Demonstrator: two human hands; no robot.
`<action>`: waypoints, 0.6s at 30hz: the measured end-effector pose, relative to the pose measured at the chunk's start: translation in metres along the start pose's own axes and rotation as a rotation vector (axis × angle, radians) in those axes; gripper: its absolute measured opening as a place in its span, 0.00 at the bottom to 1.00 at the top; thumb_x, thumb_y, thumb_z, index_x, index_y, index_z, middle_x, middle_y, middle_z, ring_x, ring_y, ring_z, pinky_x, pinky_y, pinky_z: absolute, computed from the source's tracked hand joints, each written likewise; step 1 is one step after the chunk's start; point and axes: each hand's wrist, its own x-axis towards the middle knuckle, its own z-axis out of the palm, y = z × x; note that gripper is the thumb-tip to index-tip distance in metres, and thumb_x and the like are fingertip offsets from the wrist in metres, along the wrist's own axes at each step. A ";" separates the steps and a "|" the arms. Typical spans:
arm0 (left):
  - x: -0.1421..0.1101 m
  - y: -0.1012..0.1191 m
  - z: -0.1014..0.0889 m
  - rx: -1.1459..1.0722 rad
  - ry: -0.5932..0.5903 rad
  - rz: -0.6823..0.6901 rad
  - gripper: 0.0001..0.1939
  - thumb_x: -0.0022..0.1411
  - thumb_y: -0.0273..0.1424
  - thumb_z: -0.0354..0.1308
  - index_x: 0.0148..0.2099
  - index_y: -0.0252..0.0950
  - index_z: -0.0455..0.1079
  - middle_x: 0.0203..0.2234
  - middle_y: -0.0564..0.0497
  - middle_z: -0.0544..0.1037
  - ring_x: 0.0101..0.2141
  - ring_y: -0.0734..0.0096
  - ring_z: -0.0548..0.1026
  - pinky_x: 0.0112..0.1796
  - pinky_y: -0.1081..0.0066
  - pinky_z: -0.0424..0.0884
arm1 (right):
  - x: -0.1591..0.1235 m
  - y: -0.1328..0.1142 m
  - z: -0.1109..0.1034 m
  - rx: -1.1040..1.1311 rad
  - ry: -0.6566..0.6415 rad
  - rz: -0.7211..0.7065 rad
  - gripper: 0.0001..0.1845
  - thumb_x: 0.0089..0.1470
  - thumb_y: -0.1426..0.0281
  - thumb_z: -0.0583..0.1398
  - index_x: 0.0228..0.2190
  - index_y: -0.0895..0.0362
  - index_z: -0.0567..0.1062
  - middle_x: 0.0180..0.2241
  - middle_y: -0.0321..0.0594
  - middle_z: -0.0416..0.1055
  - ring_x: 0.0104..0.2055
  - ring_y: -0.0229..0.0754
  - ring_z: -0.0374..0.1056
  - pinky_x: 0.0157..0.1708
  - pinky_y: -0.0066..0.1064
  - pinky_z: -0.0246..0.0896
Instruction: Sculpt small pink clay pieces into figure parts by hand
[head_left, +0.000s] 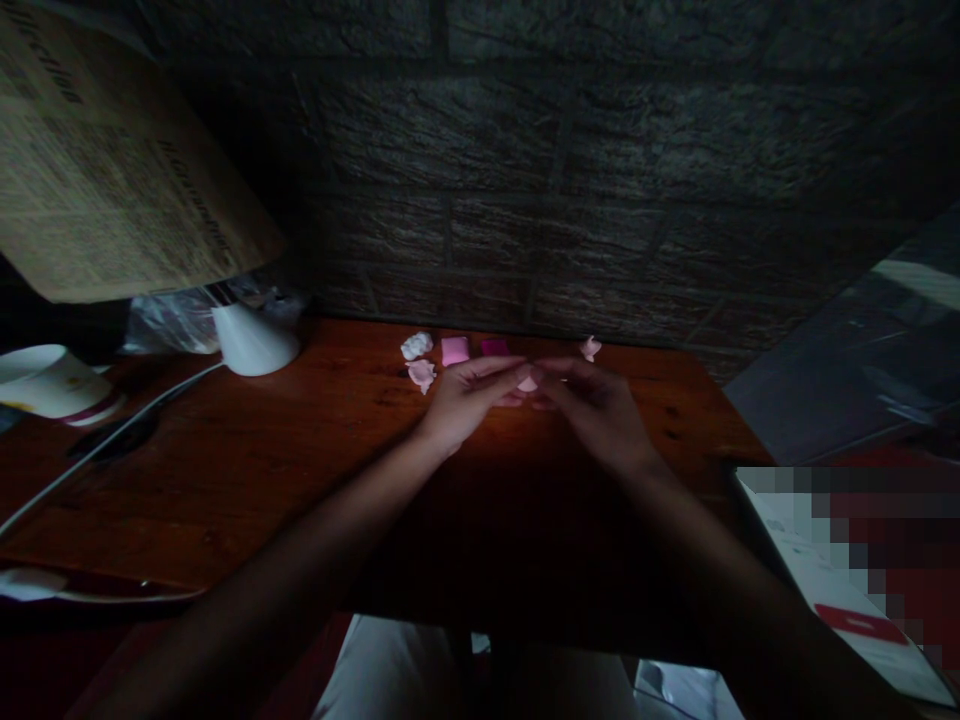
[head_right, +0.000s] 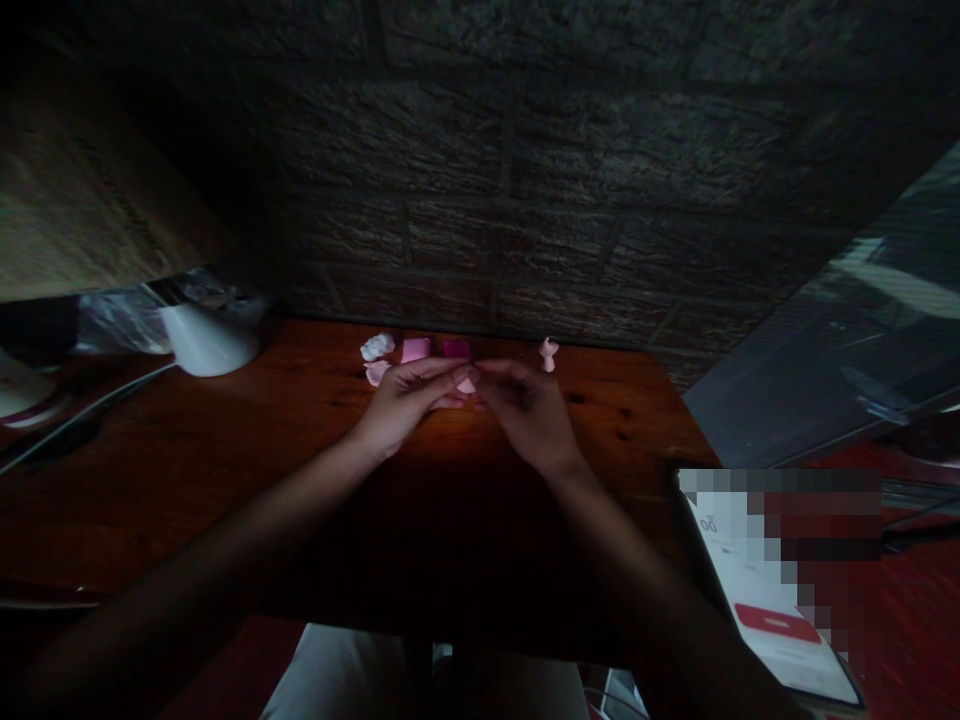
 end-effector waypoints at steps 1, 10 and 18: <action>0.000 0.000 0.000 0.002 -0.003 0.000 0.15 0.55 0.37 0.71 0.44 0.36 0.82 0.39 0.44 0.86 0.37 0.65 0.84 0.41 0.67 0.82 | 0.000 0.000 0.000 -0.002 -0.005 0.001 0.15 0.53 0.55 0.69 0.37 0.52 0.83 0.40 0.40 0.83 0.38 0.44 0.79 0.42 0.41 0.78; 0.000 0.000 0.000 0.051 0.024 0.032 0.15 0.57 0.37 0.69 0.45 0.35 0.82 0.40 0.44 0.86 0.36 0.66 0.84 0.39 0.67 0.83 | 0.000 0.001 -0.002 0.013 -0.034 0.035 0.15 0.50 0.59 0.71 0.39 0.51 0.83 0.40 0.40 0.83 0.39 0.44 0.79 0.45 0.42 0.77; 0.000 -0.001 -0.001 0.053 0.031 0.066 0.13 0.56 0.36 0.70 0.42 0.35 0.82 0.36 0.45 0.86 0.31 0.67 0.84 0.36 0.68 0.83 | -0.001 0.002 -0.002 -0.014 -0.105 0.026 0.15 0.51 0.63 0.71 0.41 0.51 0.83 0.43 0.40 0.83 0.43 0.45 0.79 0.52 0.45 0.73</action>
